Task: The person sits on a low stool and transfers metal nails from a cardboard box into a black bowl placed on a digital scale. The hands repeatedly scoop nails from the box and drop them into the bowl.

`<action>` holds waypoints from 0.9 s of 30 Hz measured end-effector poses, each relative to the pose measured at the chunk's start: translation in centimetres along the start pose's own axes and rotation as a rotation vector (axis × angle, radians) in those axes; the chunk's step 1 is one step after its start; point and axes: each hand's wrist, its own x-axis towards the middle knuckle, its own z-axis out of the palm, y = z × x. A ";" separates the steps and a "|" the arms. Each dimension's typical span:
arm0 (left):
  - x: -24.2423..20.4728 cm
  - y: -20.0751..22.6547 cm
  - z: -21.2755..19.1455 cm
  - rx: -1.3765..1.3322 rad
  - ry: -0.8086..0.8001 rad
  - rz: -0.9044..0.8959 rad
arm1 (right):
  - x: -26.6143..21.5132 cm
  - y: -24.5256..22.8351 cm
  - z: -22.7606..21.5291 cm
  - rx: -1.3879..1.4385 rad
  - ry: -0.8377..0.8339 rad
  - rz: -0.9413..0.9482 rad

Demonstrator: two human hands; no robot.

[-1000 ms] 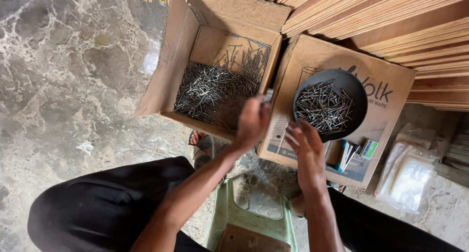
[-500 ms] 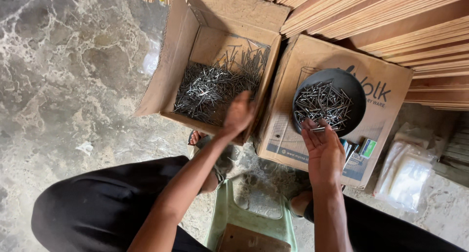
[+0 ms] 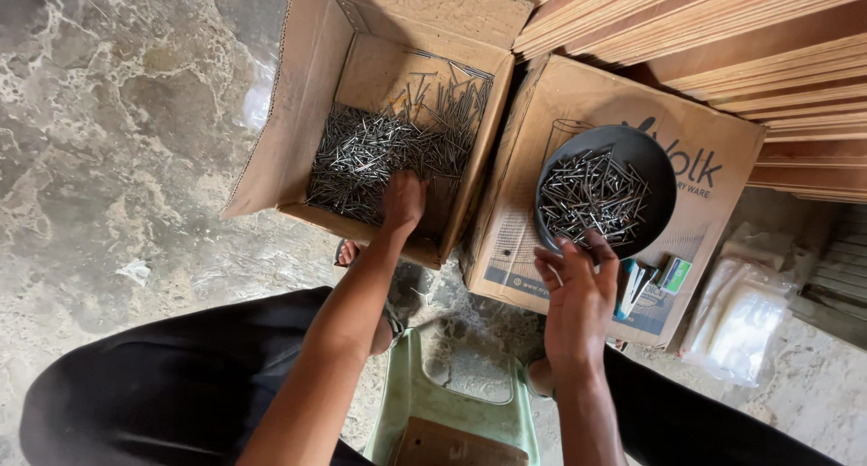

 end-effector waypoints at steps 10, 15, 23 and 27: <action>-0.9 1.2 -1.5 -0.010 0.009 -0.058 | 0.8 0.8 -0.5 -0.058 -0.079 0.067; -2.9 1.5 -4.8 0.143 -0.054 0.141 | 1.5 1.7 -1.5 -0.061 -0.116 0.014; -1.4 -0.5 1.1 0.217 -0.038 0.185 | 1.6 2.1 -1.9 -0.068 -0.149 0.030; -1.8 -1.0 3.0 0.187 -0.007 0.130 | 1.0 1.6 -1.6 -0.069 -0.146 0.029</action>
